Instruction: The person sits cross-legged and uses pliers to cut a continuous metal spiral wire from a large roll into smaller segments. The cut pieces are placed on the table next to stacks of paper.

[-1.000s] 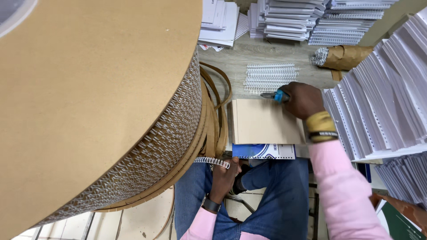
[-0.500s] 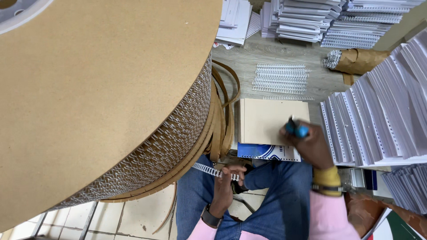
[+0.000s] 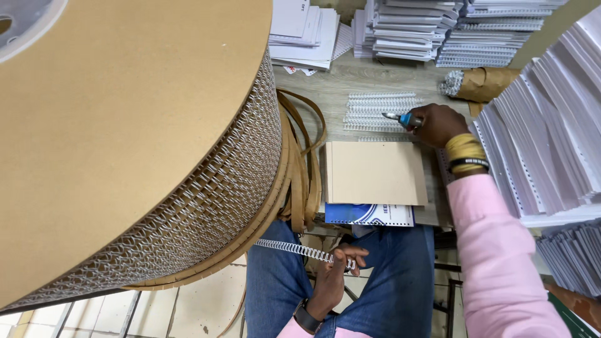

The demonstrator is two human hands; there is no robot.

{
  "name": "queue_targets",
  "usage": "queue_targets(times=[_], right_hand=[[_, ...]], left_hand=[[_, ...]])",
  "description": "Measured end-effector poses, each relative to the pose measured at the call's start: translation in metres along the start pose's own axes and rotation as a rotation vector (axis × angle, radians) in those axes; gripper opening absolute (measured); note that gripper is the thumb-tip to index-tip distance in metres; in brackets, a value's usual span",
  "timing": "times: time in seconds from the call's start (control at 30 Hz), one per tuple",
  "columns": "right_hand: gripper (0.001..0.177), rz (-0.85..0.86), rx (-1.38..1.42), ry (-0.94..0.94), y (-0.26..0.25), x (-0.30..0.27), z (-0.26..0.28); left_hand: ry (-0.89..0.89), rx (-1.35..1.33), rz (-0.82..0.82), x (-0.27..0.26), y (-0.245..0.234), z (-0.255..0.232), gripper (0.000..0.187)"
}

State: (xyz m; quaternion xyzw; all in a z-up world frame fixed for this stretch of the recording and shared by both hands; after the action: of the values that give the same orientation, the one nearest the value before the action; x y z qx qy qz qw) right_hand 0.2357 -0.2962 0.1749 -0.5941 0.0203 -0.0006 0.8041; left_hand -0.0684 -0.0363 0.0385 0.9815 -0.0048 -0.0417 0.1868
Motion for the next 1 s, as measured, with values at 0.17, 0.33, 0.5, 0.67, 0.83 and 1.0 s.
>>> queue_targets(times=[0.17,0.33,0.5,0.67,0.83,1.0], right_hand=[[0.039,0.252,-0.338,0.019,0.02,0.047,-0.004],[0.044,0.317,-0.263,0.025,0.04,0.062,-0.003],[0.048,0.322,-0.343,-0.092,0.053,0.069,0.012],[0.022,0.082,-0.481,-0.339,0.067,0.074,0.024],[0.029,-0.127,-0.315,-0.259,0.053,0.041,0.02],[0.017,-0.17,0.51,-0.384,0.052,-0.122,0.029]], left_hand=[[0.077,0.014,-0.089,0.01,-0.016,-0.004,0.072],[0.035,0.01,-0.07,0.015,-0.024,0.007,0.071],[-0.01,0.004,-0.092,0.019,-0.024,0.018,0.074],[-0.02,0.0,-0.079,0.019,-0.028,0.021,0.071],[0.063,-0.019,-0.079,0.019,-0.032,0.01,0.069],[0.164,-0.097,-0.097,0.013,-0.027,0.0,0.068]])
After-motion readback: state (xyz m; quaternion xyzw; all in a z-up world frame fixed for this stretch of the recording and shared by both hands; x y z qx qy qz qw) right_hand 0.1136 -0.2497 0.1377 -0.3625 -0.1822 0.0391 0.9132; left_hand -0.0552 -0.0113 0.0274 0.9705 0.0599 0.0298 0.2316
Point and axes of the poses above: each hand's wrist, its own x-axis towards the middle knuckle, its own y-axis out of the palm, z = x × y, the point moved 1 cm from there along x, towards the middle knuckle, and after that the axes turned 9 degrees about -z, right-handed, at the moved point
